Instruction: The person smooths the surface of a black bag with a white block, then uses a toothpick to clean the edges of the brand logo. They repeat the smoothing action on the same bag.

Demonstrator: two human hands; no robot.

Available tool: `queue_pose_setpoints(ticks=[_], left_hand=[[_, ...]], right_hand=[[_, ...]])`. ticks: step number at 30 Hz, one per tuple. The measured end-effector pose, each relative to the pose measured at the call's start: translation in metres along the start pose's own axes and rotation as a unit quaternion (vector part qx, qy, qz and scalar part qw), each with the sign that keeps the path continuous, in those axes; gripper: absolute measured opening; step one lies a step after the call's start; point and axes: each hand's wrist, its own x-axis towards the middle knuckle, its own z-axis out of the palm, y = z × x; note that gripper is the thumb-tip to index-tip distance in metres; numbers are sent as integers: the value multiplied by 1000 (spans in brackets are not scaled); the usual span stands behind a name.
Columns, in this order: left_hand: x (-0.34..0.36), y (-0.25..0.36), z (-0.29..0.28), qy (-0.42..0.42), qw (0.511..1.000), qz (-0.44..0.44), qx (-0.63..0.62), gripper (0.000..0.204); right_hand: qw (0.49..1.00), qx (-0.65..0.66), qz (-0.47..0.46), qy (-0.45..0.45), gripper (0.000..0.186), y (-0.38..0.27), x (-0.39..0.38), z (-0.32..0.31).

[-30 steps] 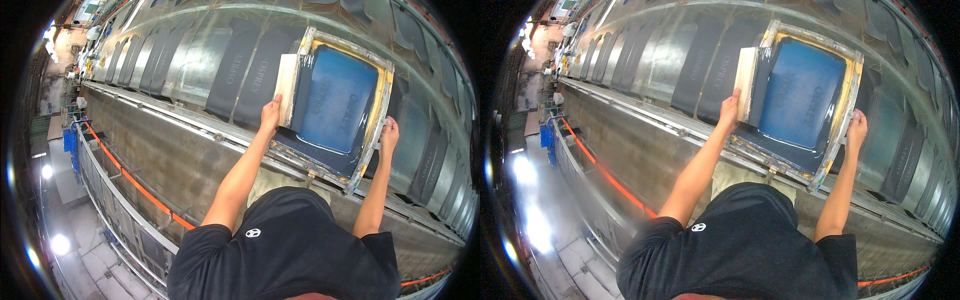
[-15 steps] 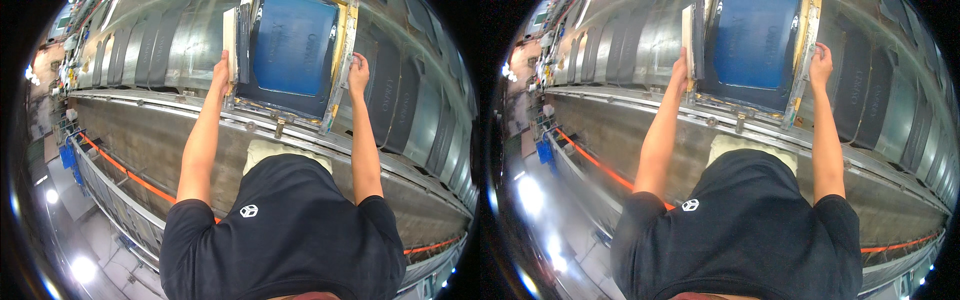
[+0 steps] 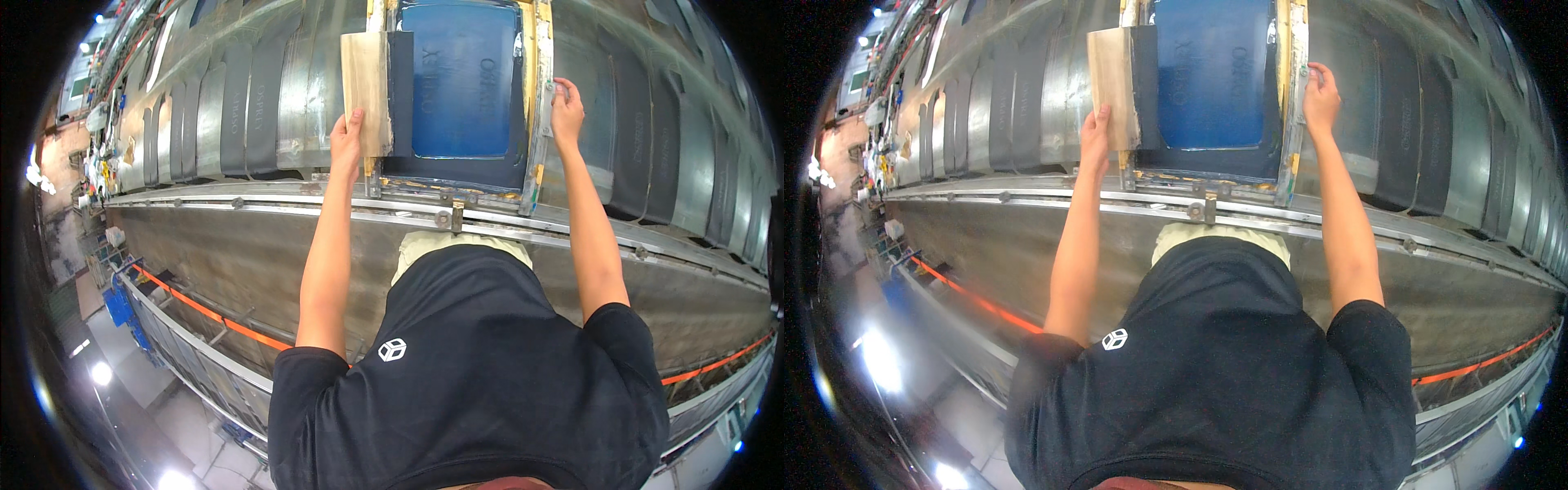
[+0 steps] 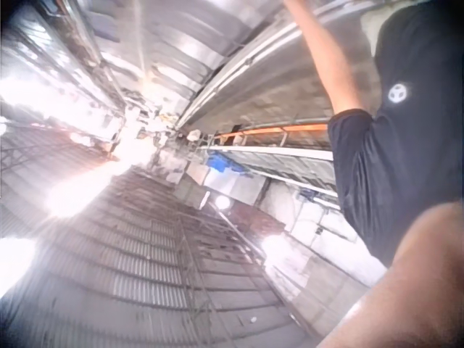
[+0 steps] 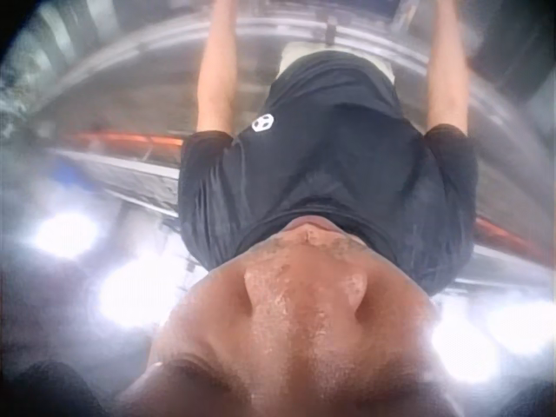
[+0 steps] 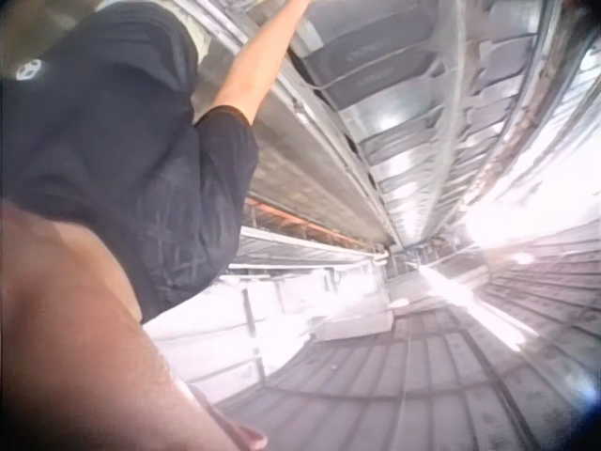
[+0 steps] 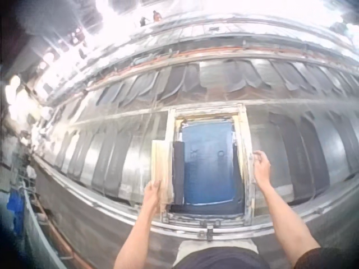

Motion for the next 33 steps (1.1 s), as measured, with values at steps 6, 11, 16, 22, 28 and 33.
queue_pose_setpoints(ticks=[6, 11, 16, 22, 28, 33], left_hand=[[-40, 22, 2, 14, 907, 238, 347, 38], [-73, -7, 48, 85, 885, 261, 376, 35], [-72, -7, 67, -85, 933, 226, 268, 38], [-4, 48, 64, -332, 791, 160, 489, 47], [48, 43, 70, -506, 729, -32, 461, 56], [90, 42, 96, -589, 679, -207, 386, 60]], right_hand=[[999, 9, -29, 29, 22, -2, 0, 9], [997, 28, -57, 48, 23, 6, 5, 14], [998, 40, -40, 32, 24, -1, 3, 14], [999, 22, -18, 24, 25, 0, 2, 10], [1000, 7, -7, 7, 25, -4, 0, 7], [994, -6, -81, 71, 24, 17, 5, 17]])
